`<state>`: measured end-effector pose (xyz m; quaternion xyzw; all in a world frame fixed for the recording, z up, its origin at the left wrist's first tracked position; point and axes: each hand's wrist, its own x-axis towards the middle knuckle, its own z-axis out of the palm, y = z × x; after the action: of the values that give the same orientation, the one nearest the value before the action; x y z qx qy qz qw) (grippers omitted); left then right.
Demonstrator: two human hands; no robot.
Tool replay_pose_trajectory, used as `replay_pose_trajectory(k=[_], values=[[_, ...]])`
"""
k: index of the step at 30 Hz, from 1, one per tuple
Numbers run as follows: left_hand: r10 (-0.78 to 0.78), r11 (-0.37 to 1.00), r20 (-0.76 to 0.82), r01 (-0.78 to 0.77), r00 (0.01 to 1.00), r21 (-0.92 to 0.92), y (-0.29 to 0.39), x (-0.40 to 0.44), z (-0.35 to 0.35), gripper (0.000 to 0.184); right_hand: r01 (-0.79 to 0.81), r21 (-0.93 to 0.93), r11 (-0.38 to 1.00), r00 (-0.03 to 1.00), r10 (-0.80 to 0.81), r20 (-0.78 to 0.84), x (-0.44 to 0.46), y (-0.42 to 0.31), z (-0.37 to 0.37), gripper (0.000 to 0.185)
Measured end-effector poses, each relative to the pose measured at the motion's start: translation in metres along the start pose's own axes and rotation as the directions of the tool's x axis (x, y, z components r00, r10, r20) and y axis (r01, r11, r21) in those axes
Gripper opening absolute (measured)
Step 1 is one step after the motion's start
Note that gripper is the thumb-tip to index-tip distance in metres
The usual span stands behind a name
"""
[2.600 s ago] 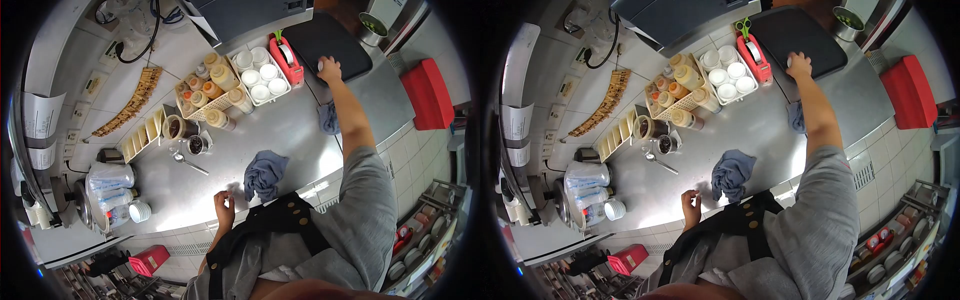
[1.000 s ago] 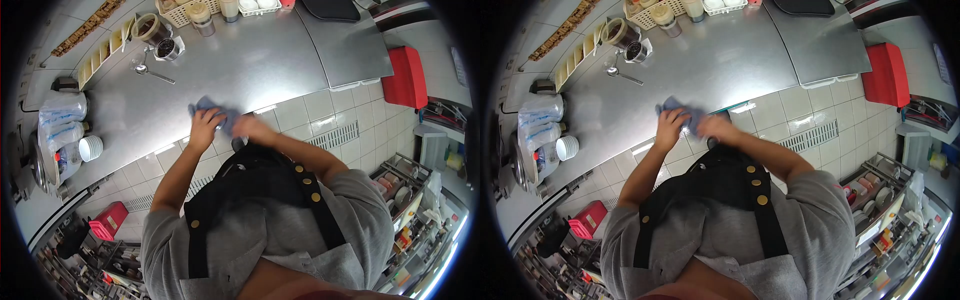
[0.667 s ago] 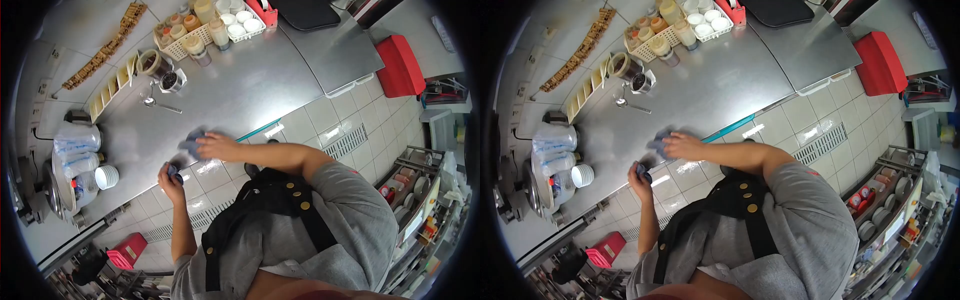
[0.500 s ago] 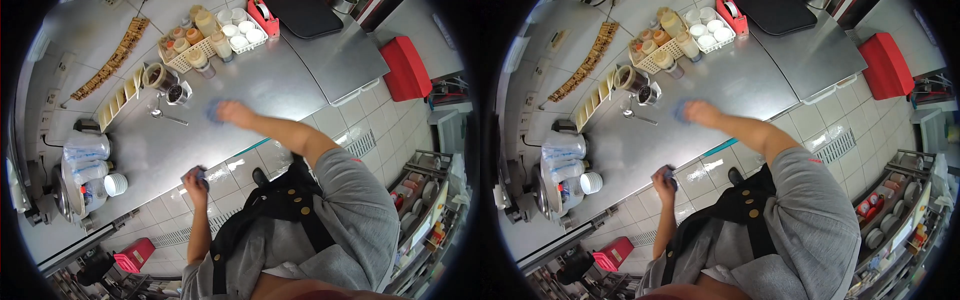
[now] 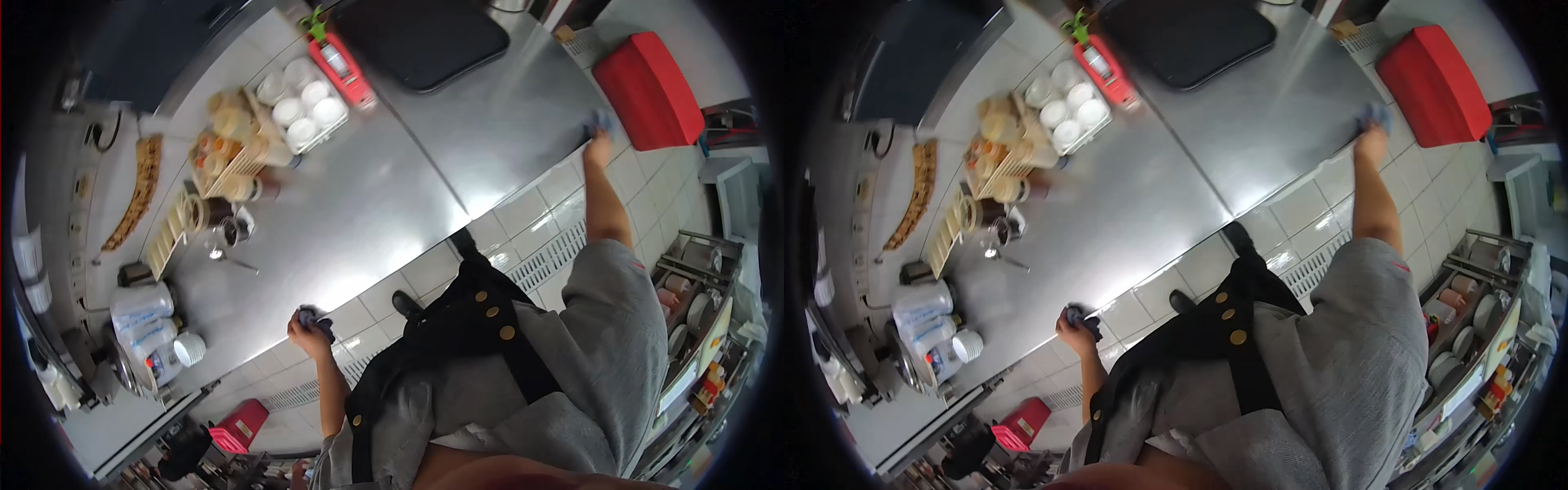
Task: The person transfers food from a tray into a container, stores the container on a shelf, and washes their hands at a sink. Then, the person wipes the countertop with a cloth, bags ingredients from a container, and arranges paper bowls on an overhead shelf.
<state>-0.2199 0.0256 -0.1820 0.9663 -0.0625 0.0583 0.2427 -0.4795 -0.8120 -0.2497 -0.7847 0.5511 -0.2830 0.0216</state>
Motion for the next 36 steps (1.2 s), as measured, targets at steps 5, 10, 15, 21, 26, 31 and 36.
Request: replay_pose_trajectory(k=[5,10,15,21,26,31,36], values=[[-0.064,0.996,-0.229,0.076,0.971,0.044,0.093,0.033,0.05,0.052,0.086,0.005,0.996,0.992,-0.085,-0.097,0.011,-0.014,-0.085,0.032],[-0.053,0.957,-0.093,0.077,0.994,0.28,0.196,0.056,0.12,0.056,0.648,0.581,0.493,0.449,-0.863,0.232,-0.126,-0.203,-0.069,0.03],[-0.145,0.911,-0.129,0.183,0.981,0.37,0.239,0.07,0.145,0.052,0.703,0.56,0.439,0.258,-0.89,0.375,-0.048,-0.255,-0.021,0.029],[-0.181,0.891,-0.146,0.225,0.973,0.395,0.228,0.073,0.153,0.052,0.552,0.127,0.824,0.763,-0.561,0.323,0.135,-0.154,0.052,0.048],[-0.208,0.877,-0.125,0.242,0.97,0.415,0.238,0.076,0.156,0.053,0.52,0.108,0.847,0.781,-0.523,0.342,0.201,-0.175,0.113,0.053],[-0.232,0.866,-0.107,0.255,0.967,0.43,0.223,0.08,0.157,0.053,0.245,-0.086,0.966,0.959,-0.227,0.172,0.14,-0.126,0.063,0.051],[-0.267,0.865,-0.086,0.277,0.96,0.417,0.226,0.082,0.152,0.052,-0.172,0.0,0.985,0.978,0.17,-0.118,0.089,0.058,0.016,0.033]])
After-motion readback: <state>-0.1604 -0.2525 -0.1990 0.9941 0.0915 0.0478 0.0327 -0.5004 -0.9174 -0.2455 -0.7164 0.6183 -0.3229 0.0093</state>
